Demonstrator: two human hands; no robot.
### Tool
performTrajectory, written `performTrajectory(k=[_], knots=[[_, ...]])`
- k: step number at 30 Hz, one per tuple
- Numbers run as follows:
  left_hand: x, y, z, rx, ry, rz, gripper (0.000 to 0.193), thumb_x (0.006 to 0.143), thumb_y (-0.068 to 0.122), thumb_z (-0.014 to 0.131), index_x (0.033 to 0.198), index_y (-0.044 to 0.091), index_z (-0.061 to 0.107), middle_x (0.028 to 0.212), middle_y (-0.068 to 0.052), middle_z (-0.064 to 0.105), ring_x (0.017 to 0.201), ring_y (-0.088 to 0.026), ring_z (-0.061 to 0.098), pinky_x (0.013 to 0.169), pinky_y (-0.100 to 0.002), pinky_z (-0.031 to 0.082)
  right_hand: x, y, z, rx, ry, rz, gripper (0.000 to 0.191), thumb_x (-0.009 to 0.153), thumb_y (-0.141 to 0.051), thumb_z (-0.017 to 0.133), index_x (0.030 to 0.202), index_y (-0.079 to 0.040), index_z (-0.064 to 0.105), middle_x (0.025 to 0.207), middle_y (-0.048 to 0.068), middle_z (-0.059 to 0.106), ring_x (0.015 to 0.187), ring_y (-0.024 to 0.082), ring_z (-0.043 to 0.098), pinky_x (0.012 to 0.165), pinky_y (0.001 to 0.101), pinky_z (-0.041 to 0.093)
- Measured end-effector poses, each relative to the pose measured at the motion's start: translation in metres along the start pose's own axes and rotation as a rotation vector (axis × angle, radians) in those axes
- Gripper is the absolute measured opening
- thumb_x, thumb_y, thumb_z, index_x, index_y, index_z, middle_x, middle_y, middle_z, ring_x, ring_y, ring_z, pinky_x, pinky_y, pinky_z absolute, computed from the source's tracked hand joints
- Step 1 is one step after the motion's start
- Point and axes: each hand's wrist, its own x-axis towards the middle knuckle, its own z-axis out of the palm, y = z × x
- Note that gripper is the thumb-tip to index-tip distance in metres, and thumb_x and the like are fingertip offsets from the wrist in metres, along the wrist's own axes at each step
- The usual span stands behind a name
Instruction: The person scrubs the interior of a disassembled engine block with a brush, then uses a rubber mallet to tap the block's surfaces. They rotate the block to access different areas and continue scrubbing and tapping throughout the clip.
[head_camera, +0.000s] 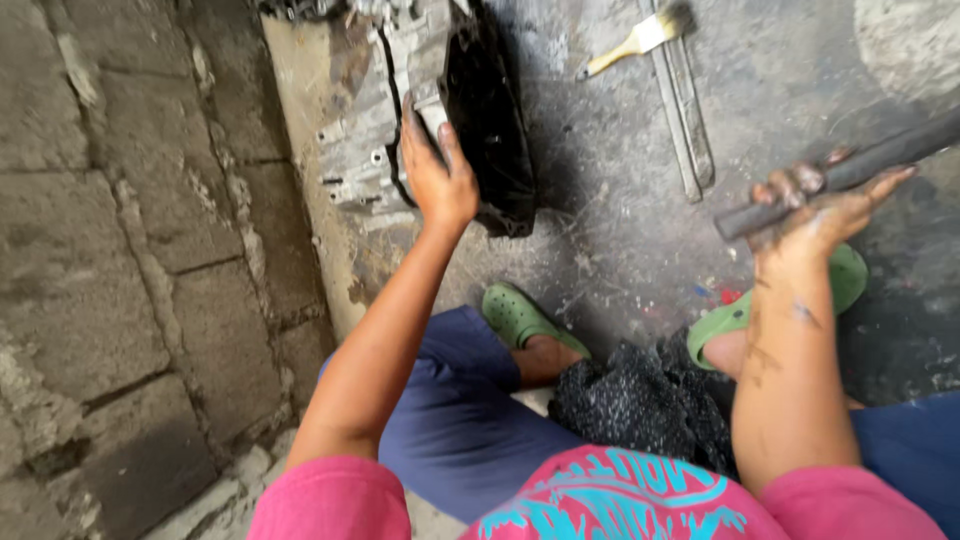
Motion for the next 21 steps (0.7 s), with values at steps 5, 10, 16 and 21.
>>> performTrajectory(k=[5, 10, 16, 21], knots=[[0.0, 0.001, -0.002, -0.019, 0.011, 0.03, 0.061, 0.11, 0.034, 0.048, 0.159, 0.0, 0.035, 0.161, -0.023, 0.044, 0.15, -0.041, 0.041, 0.126, -0.045, 0.03, -0.09, 0.137, 0.062, -0.554, -0.146, 0.706, 0.065, 0.103, -0.074, 0.039, 0.096, -0.01, 0.047, 0.058, 0.0, 0.04, 0.043, 0.015, 0.041, 0.043, 0.0352, 0.041], [0.0, 0.0, -0.003, -0.041, 0.02, 0.039, 0.058, 0.112, 0.033, 0.049, 0.158, 0.0, 0.035, 0.162, -0.023, 0.044, 0.151, -0.04, 0.043, 0.128, -0.044, 0.031, -0.036, 0.115, 0.007, -0.485, -0.238, 0.606, 0.07, 0.092, -0.078, 0.037, 0.097, -0.012, 0.061, 0.057, 0.0, 0.045, 0.041, 0.012, 0.04, 0.039, 0.0324, 0.039], [-0.004, -0.003, 0.0, -0.022, 0.021, 0.029, 0.06, 0.11, 0.033, 0.049, 0.159, 0.001, 0.035, 0.16, -0.024, 0.045, 0.149, -0.042, 0.042, 0.126, -0.045, 0.031, 0.027, 0.029, 0.01, 0.042, -0.129, 0.096, 0.068, 0.102, -0.074, 0.028, 0.099, -0.011, 0.053, 0.065, 0.0, 0.045, 0.052, 0.015, 0.046, 0.05, 0.0329, 0.041], [-0.004, 0.004, -0.006, -0.048, -0.009, 0.024, 0.059, 0.111, 0.034, 0.048, 0.159, 0.002, 0.034, 0.161, -0.024, 0.045, 0.15, -0.041, 0.043, 0.127, -0.045, 0.032, -0.035, 0.145, 0.012, -0.651, -0.114, 0.55, 0.067, 0.097, -0.073, 0.035, 0.099, -0.01, 0.055, 0.062, -0.001, 0.047, 0.043, 0.015, 0.046, 0.038, 0.0329, 0.043]])
